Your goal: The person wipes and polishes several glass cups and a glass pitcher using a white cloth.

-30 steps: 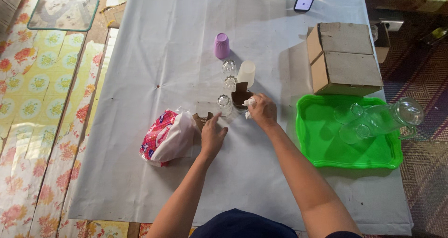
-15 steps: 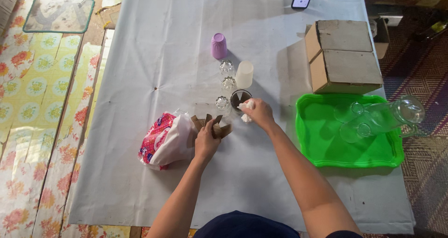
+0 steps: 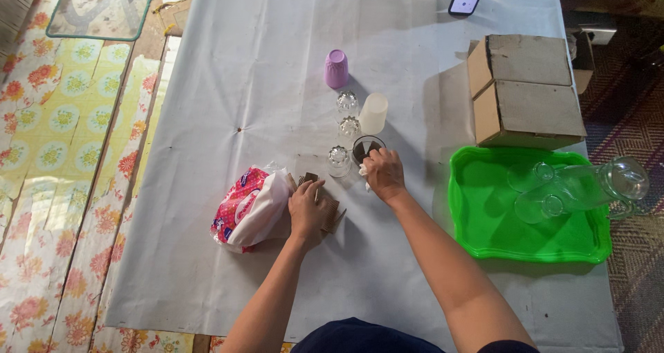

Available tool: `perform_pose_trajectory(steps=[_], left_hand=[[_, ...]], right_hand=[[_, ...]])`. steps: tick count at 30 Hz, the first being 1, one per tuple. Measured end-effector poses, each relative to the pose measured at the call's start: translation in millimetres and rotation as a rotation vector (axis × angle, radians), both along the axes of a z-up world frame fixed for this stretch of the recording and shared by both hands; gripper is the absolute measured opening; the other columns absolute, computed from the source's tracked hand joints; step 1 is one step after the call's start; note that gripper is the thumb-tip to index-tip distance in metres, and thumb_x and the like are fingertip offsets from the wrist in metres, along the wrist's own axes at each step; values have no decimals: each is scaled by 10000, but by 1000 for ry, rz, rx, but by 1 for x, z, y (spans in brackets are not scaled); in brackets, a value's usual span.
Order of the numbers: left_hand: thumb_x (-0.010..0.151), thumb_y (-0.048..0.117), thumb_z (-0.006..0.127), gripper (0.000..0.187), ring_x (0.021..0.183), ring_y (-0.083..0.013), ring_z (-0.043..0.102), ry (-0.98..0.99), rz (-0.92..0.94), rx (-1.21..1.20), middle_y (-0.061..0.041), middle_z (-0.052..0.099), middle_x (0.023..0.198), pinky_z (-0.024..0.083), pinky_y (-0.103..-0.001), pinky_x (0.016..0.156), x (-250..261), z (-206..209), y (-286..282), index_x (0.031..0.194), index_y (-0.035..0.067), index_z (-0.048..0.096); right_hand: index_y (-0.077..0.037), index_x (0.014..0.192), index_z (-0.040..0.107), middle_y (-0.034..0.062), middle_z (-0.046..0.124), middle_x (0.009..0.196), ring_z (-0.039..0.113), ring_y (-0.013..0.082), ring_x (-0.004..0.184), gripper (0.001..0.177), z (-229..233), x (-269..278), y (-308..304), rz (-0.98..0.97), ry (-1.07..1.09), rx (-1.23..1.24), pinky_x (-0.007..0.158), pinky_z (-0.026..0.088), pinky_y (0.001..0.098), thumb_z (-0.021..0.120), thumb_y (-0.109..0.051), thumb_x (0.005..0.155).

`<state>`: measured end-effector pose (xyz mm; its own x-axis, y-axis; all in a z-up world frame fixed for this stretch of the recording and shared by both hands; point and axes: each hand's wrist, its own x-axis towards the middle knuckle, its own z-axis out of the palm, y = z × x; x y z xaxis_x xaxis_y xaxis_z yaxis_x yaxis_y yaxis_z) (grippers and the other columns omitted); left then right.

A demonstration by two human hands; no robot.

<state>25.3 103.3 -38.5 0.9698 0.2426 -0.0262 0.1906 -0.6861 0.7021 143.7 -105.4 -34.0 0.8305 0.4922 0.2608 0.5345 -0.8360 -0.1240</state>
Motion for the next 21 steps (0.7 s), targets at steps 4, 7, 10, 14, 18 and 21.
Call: perform_pose_trajectory(steps=[4, 7, 10, 14, 18, 21], left_hand=[[857, 132, 713, 428, 1282, -293, 577, -52, -2, -48, -102, 651, 1355, 398, -458, 1113, 8, 20, -10, 1280, 192, 698], [852, 117, 751, 515, 1311, -289, 576, -58, 7, -281, -97, 619, 1384, 459, -429, 1120, 9, 48, -20, 1350, 191, 639], [765, 4, 794, 809, 1389, -315, 476, -103, -48, -584, -115, 499, 1485, 388, -475, 1142, 10, 73, -32, 1490, 170, 476], [758, 15, 841, 951, 1292, -284, 514, 10, -170, -1049, -99, 415, 1505, 464, -427, 1038, 12, 82, -45, 1540, 175, 325], [749, 39, 819, 822, 1127, -278, 644, 133, -81, -1287, -152, 581, 1320, 587, -395, 898, 8, 82, -48, 1445, 122, 388], [809, 89, 789, 744, 1140, -237, 638, 148, -182, -1417, -127, 582, 1312, 590, -385, 919, -1, 82, -50, 1448, 116, 409]], right_hand=[[-116, 788, 735, 36, 659, 840, 620, 240, 875, 22, 29, -9, -7, -25, -55, 117, 782, 477, 409, 730, -134, 800], [-91, 883, 758, 56, 695, 897, 635, 259, 914, 152, 49, -17, -16, -35, -47, 331, 809, 509, 408, 776, -148, 744], [-85, 996, 763, 48, 740, 931, 680, 207, 916, 227, 69, -26, -30, -187, 364, 687, 820, 554, 357, 795, -201, 804], [-44, 1088, 774, 94, 733, 959, 670, 185, 895, 256, 94, -44, -52, -176, 1064, 1203, 765, 551, 319, 780, -182, 872], [-94, 1195, 680, 24, 685, 1082, 652, 128, 1012, 317, 109, -53, -71, -22, 1136, 1477, 849, 550, 296, 729, -181, 894], [-148, 1197, 603, 33, 673, 1105, 668, 125, 1036, 277, 103, -54, -85, -67, 1152, 1750, 896, 562, 297, 600, -279, 954]])
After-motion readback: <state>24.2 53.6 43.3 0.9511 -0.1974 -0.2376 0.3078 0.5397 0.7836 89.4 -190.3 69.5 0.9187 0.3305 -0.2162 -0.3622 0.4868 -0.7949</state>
